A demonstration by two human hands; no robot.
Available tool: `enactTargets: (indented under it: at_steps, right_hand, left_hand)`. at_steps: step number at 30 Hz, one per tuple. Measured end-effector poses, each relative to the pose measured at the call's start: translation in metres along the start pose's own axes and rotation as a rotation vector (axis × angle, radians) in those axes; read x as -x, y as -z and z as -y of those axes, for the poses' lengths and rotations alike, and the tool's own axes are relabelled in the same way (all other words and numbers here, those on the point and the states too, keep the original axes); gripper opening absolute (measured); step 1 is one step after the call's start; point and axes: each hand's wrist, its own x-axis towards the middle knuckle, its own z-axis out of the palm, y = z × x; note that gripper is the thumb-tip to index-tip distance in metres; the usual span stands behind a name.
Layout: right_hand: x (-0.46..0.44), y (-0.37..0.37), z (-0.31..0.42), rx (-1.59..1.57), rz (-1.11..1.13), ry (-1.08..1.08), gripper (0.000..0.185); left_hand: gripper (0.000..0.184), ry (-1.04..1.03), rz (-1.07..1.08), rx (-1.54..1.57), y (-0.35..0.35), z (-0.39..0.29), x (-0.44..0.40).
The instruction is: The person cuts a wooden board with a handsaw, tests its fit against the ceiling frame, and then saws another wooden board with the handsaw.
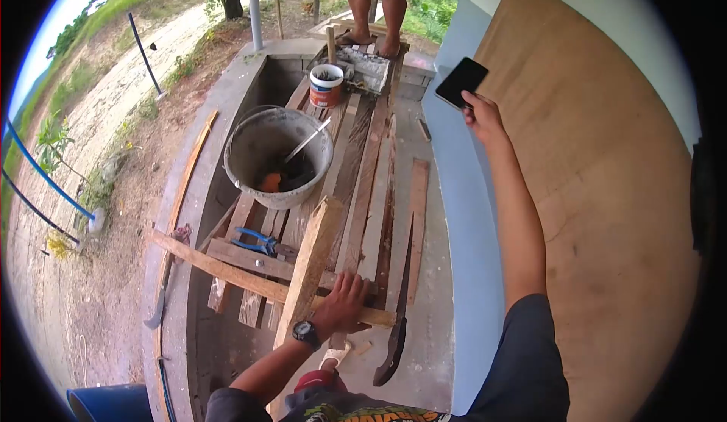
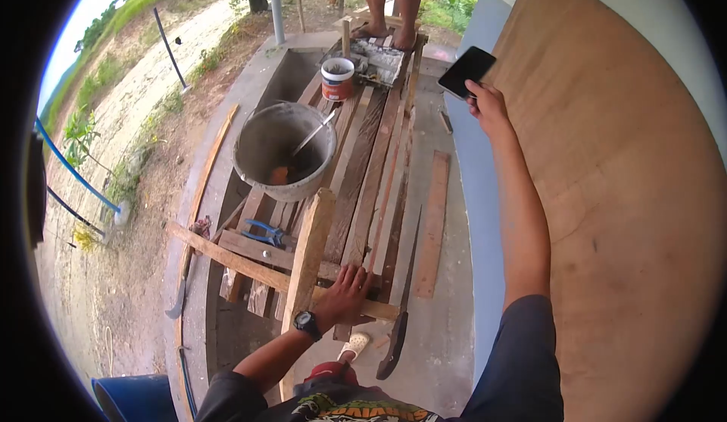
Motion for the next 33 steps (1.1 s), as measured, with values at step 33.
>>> enactTargets:
  at_steps: [33]
  right_hand:
    - [-0.067,-0.190,0.165,0.061,-0.056,0.122,0.021]
  left_hand:
    - [0.116,0.015,-0.130,-0.050,-0.010,0.001,0.009]
